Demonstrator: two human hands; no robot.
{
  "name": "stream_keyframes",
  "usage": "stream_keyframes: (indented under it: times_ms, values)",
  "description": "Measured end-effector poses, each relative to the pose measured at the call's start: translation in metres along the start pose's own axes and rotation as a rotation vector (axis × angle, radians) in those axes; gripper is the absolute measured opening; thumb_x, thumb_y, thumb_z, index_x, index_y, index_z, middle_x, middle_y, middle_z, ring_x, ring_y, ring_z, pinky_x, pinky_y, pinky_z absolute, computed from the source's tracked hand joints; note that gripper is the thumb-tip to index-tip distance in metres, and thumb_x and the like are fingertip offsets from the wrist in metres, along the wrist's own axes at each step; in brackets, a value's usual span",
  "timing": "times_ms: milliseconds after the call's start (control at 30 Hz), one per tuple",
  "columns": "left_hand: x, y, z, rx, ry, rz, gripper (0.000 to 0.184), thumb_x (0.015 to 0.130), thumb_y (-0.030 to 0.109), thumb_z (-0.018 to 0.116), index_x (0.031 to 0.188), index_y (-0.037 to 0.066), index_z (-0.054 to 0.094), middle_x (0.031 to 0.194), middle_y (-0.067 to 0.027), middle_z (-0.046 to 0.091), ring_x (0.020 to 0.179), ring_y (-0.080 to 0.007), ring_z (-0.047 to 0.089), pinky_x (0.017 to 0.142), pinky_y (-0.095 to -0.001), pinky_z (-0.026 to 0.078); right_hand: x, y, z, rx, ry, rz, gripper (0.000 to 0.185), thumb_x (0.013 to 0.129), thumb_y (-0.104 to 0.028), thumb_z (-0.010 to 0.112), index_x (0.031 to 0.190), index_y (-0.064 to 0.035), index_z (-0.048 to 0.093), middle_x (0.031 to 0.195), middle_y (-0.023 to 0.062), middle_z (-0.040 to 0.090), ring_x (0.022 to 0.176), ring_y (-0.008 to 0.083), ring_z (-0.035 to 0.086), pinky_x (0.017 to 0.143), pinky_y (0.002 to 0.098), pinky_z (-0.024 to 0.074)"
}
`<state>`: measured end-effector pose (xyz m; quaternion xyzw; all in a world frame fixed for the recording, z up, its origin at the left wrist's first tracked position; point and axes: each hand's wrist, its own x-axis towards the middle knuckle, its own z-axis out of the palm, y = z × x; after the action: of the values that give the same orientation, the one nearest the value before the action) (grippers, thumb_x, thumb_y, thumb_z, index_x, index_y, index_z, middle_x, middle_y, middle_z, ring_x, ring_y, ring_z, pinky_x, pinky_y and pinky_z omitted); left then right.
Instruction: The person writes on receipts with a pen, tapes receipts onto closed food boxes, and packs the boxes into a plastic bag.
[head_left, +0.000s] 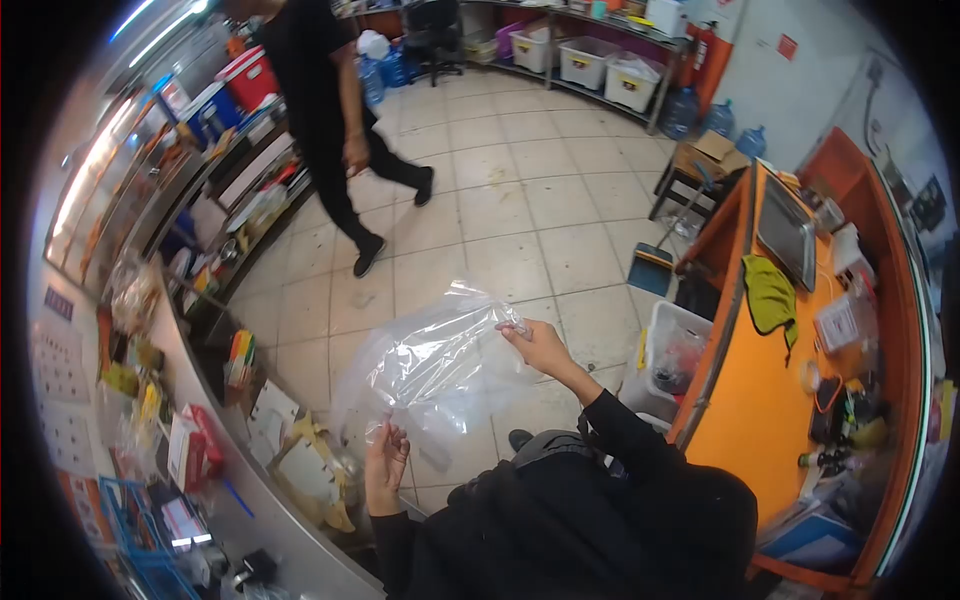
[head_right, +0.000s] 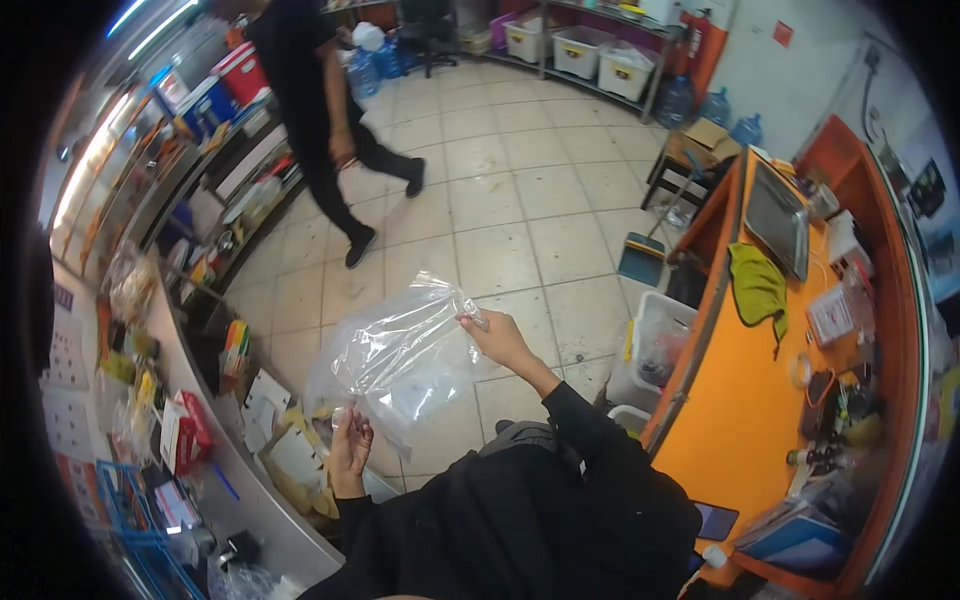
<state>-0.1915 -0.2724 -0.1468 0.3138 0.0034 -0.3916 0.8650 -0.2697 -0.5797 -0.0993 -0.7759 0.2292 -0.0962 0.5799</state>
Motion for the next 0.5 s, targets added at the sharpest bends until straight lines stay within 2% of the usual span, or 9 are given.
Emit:
stream_keyframes:
  times_ms: [67,133,167,233,300,367,400,467,500]
  values:
    - [0.018,-0.002,0.002,-0.001,-0.107,-0.064,0.029,0.080,0.021,0.050,0.100,0.002,0.043,0.097,-0.0107,0.051,0.084,-0.0142,0.052,0.072,-0.0245,0.045,-0.003,0.012,-0.016,-0.018,0.069,-0.008,0.023,0.077,-0.024,0.050,0.091,-0.0078,0.059,0.073,0.0116,0.060,0.062,0.0185,0.057,0.058,0.0276,0.0430]
    - [0.033,-0.007,0.012,0.035,-0.015,-0.065,0.025,0.078,0.018,0.053,0.096,0.002,0.045,0.083,-0.0062,0.054,0.077,-0.0116,0.052,0.066,-0.0218,0.044,-0.008,0.021,-0.032,-0.043,0.141,0.031,0.023,0.077,-0.024,0.050,0.090,-0.0079,0.059,0.076,0.0127,0.059,0.066,0.0209,0.057,0.060,0.0280,0.0432]
    - [0.038,-0.012,0.030,0.042,-0.024,-0.082,0.025,0.078,0.018,0.053,0.096,0.002,0.045,0.083,-0.0062,0.054,0.077,-0.0116,0.052,0.066,-0.0218,0.044,-0.010,0.026,-0.038,-0.071,0.185,0.063,0.023,0.077,-0.024,0.050,0.090,-0.0080,0.059,0.079,0.0139,0.059,0.070,0.0234,0.058,0.061,0.0284,0.0433]
    - [0.043,-0.021,0.067,0.312,0.317,0.031,0.027,0.078,0.017,0.054,0.098,0.002,0.045,0.078,-0.0041,0.054,0.072,-0.0104,0.050,0.061,-0.0217,0.040,-0.016,0.037,-0.045,-0.053,0.234,0.056,0.024,0.077,-0.026,0.050,0.089,-0.0073,0.059,0.075,0.0135,0.059,0.068,0.0240,0.058,0.060,0.0294,0.0433]
    - [0.046,-0.025,0.074,0.366,0.303,-0.012,0.028,0.077,0.016,0.054,0.098,0.002,0.045,0.079,-0.0047,0.054,0.073,-0.0118,0.051,0.063,-0.0237,0.040,-0.021,0.047,-0.050,-0.039,0.277,0.053,0.026,0.076,-0.027,0.051,0.089,-0.0066,0.059,0.071,0.0132,0.059,0.066,0.0247,0.057,0.059,0.0303,0.0433]
    - [0.049,-0.028,0.065,0.412,0.297,-0.047,0.028,0.077,0.016,0.055,0.098,0.001,0.045,0.080,-0.0054,0.054,0.075,-0.0132,0.051,0.065,-0.0258,0.041,-0.023,0.055,-0.053,-0.279,0.176,0.284,0.034,0.072,-0.030,0.055,0.097,-0.0065,0.055,0.076,0.0124,0.058,0.069,0.0275,0.055,0.061,0.0349,0.0416]
    - [0.053,-0.028,0.045,0.449,0.270,-0.092,0.028,0.076,0.015,0.055,0.098,0.001,0.046,0.084,-0.0073,0.055,0.079,-0.0149,0.052,0.069,-0.0269,0.041,-0.025,0.060,-0.049,-0.277,0.175,0.290,0.034,0.072,-0.030,0.055,0.097,-0.0065,0.055,0.076,0.0124,0.058,0.069,0.0275,0.055,0.061,0.0349,0.0416]
    - [0.053,-0.028,0.041,0.483,0.252,-0.134,0.027,0.076,0.013,0.056,0.098,0.000,0.047,0.087,-0.0091,0.056,0.084,-0.0166,0.052,0.073,-0.0280,0.041,-0.034,0.068,-0.035,-0.717,0.604,0.079,0.045,0.068,-0.034,0.059,0.103,-0.0075,0.049,0.086,0.0122,0.053,0.074,0.0297,0.051,0.065,0.0390,0.0387]
    - [0.053,-0.033,0.043,0.671,0.334,-0.067,0.026,0.075,0.011,0.055,0.097,-0.001,0.048,0.088,-0.0092,0.056,0.084,-0.0162,0.053,0.075,-0.0274,0.041,-0.035,0.070,-0.030,-0.717,0.595,0.075,0.045,0.068,-0.034,0.059,0.103,-0.0075,0.049,0.086,0.0122,0.053,0.074,0.0297,0.051,0.065,0.0390,0.0387]
